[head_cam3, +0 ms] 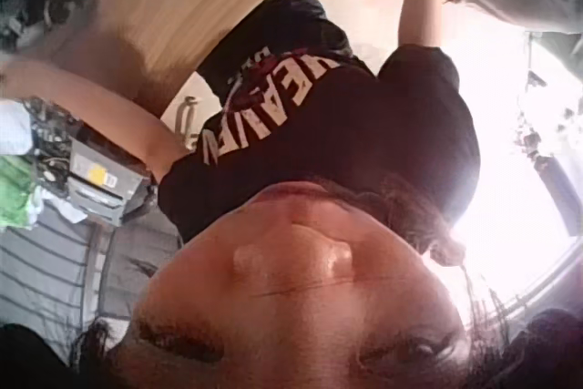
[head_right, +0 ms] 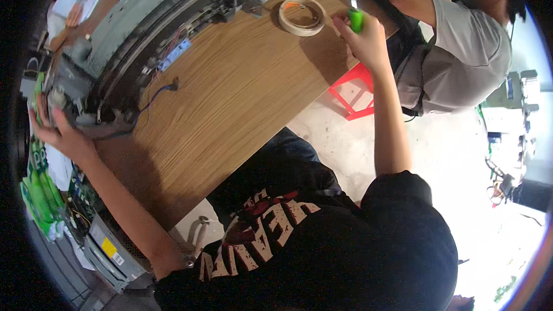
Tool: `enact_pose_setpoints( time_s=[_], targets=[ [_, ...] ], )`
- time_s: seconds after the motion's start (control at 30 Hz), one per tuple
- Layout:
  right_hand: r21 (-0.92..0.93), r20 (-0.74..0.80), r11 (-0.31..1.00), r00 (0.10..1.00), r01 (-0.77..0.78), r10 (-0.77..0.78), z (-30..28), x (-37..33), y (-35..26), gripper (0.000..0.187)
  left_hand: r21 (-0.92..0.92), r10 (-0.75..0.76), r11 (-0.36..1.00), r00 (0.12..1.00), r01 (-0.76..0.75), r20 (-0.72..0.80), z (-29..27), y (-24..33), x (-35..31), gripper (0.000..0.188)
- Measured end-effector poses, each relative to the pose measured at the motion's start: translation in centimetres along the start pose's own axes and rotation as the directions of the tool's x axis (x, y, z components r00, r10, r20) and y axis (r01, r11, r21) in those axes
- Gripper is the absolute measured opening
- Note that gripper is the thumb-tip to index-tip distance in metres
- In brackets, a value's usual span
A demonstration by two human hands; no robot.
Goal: The person uses a screwdriver to remove screws from the internal chassis of a printer and then moves electronic components on a wooden table.
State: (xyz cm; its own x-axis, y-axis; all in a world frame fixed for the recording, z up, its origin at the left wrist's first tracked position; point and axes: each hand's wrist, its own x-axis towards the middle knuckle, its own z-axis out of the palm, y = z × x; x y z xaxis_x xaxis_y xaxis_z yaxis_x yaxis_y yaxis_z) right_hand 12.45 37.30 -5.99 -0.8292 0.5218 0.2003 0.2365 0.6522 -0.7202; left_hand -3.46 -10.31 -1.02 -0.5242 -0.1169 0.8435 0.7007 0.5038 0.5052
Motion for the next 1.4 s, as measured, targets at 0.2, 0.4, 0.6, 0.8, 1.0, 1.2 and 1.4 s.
enact_pose_setpoints(
  time_s=[0.2, 0.4, 0.6, 0.8, 1.0, 1.2, 1.4],
  targets=[
    [-0.228, 0.175, 0.872, 0.900, 0.432, -0.400, 0.8, 7.0, -0.5, 0.021, 0.238, 0.184, 0.954, 0.983, -0.185, 0.023, -1.4, 1.1, -3.0, 0.062],
    [-0.364, 0.230, 0.814, 0.891, 0.452, -0.392, 3.3, 8.8, 0.7, 0.028, 0.104, -0.288, 0.953, 0.957, 0.284, 0.028, -1.3, 0.7, -7.6, 0.057],
    [-0.486, 0.287, 0.709, 0.859, 0.511, -0.424, 3.8, 10.0, 1.6, 0.037, -0.017, -0.429, 0.901, 0.896, 0.433, 0.116, -2.2, -1.5, -8.2, 0.056],
    [-0.159, 0.250, 0.926, 0.921, 0.343, -0.298, -0.3, 6.0, -3.7, 0.021, -0.253, -0.302, 0.902, 0.930, 0.351, 0.211, -2.3, -0.3, -7.1, 0.053],
    [0.374, 0.335, 0.910, 0.889, 0.179, -0.312, 1.3, -0.8, -8.2, 0.011, -0.364, -0.322, 0.843, 0.913, 0.397, 0.249, -2.0, 0.3, -7.3, 0.050],
    [0.523, 0.389, 0.845, 0.852, 0.110, -0.351, 10.2, -7.1, -14.5, 0.017, -0.167, -0.218, 0.953, 0.954, 0.254, 0.207, -1.7, 0.3, -8.4, 0.062],
    [0.623, 0.409, 0.767, 0.774, 0.150, -0.484, 16.8, -9.3, -19.6, 0.017, -0.157, -0.237, 0.957, 0.969, 0.246, 0.075, -0.9, -0.3, -9.7, 0.057]
  ],
)
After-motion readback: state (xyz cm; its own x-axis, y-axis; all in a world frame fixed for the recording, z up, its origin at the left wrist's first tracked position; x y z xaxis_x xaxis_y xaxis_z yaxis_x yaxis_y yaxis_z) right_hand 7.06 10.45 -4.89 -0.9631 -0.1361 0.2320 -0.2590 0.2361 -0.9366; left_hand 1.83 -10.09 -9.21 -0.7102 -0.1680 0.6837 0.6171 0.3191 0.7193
